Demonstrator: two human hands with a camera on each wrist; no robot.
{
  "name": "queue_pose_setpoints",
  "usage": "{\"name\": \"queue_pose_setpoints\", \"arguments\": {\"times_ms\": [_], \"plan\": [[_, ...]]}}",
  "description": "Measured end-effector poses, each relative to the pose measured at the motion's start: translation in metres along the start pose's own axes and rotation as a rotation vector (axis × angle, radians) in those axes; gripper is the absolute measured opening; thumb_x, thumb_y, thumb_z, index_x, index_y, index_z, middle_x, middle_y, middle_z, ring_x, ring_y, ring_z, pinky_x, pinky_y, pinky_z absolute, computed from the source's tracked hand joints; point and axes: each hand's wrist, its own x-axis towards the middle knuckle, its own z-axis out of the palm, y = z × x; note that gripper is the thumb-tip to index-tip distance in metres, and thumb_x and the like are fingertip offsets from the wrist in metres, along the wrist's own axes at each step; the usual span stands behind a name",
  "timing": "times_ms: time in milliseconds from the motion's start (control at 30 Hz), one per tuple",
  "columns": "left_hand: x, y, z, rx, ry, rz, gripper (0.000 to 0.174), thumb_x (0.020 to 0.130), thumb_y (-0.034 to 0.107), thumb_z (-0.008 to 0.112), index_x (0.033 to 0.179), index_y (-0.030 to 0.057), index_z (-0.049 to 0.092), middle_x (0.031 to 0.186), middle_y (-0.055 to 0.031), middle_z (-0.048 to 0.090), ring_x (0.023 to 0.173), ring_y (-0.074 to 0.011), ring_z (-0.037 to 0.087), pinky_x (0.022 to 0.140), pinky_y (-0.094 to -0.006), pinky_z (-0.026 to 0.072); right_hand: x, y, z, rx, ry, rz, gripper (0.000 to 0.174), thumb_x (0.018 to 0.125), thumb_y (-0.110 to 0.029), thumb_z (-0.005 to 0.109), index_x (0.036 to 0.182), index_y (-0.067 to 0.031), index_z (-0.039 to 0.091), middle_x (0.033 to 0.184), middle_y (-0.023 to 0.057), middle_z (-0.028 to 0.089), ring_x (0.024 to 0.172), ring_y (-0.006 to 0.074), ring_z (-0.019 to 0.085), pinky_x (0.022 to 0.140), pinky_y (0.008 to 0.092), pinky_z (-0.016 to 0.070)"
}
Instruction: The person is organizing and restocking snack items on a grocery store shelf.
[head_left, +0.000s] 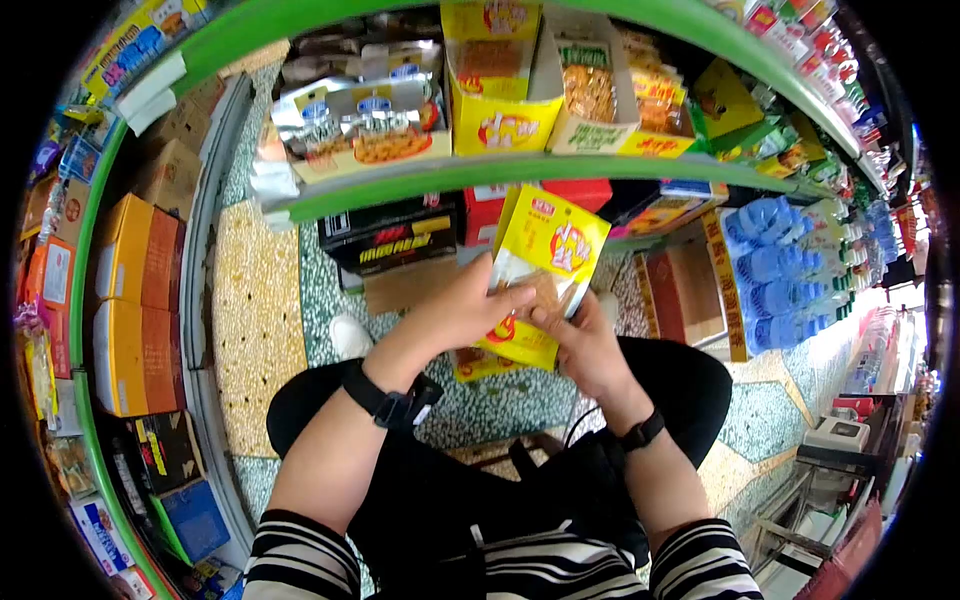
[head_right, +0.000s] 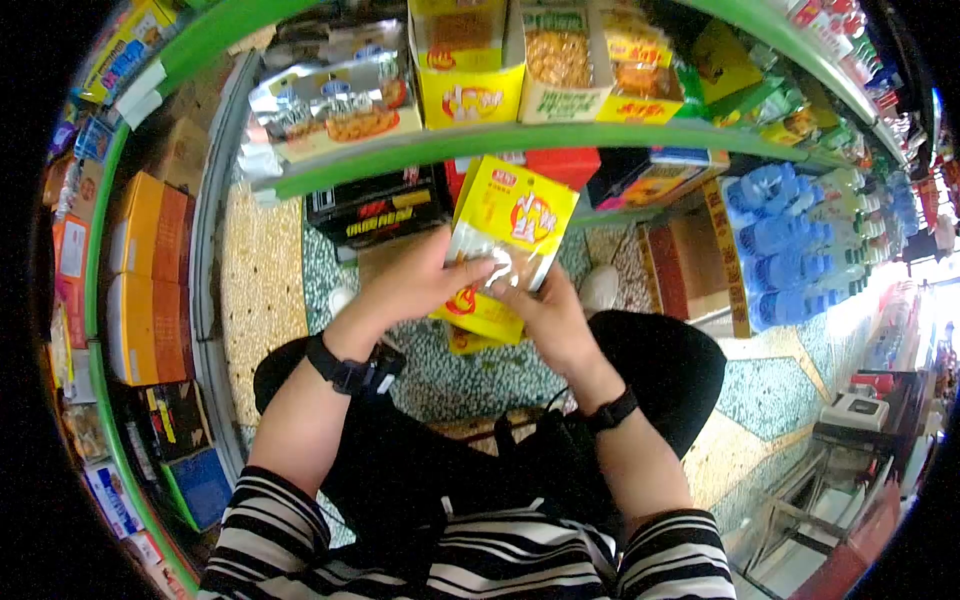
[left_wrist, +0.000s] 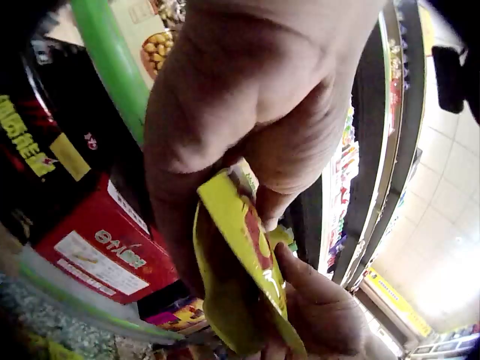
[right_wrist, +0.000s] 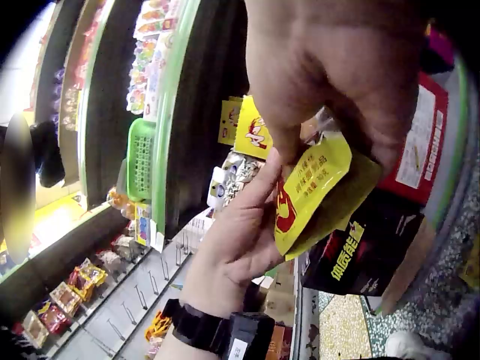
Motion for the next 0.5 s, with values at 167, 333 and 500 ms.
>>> {"name": "queue_pose_setpoints", "arguments": {"times_ms": [167, 333, 500], "plan": [[-0.007, -0.012, -0.018, 0.487, 0.109, 0.012, 0.044, 0.09, 0.038, 0.06, 0.102, -0.0043, 0.053, 0.093, -0.0246, 0.064, 0.086, -0.0404, 0.063, 0.073, -0.0473, 0.0493, 0.01, 0.036, -0.048, -0.022, 0.139, 0.049, 0.038, 0.088, -0.002, 0.063, 0.122, 0.0035, 0.047, 0.113, 0.0123, 0.062, 0.098, 0.0194, 0.064, 0.082, 0.031, 0.0542], [-0.009, -0.004, -0.035, 0.368, 0.132, -0.12, 0.031, 0.091, 0.031, 0.062, 0.098, 0.0009, 0.058, 0.091, -0.0162, 0.068, 0.085, -0.0303, 0.067, 0.073, -0.0381, 0.051, 0.033, 0.185, -0.16, -0.78, 0.191, 0.379, 0.039, 0.086, -0.009, 0.066, 0.119, 0.0018, 0.049, 0.111, 0.0172, 0.062, 0.095, 0.0261, 0.065, 0.079, 0.0372, 0.0545], [-0.01, -0.005, -0.039, 0.369, 0.146, -0.113, 0.032, 0.091, 0.031, 0.062, 0.099, 0.0003, 0.058, 0.092, -0.0169, 0.068, 0.086, -0.0303, 0.067, 0.074, -0.038, 0.0511, 0.029, 0.204, -0.133, -1.09, -0.119, 0.46, 0.068, 0.076, -0.02, 0.079, 0.126, 0.007, 0.043, 0.113, 0.0205, 0.062, 0.103, 0.03, 0.062, 0.085, 0.0394, 0.0522]]}}
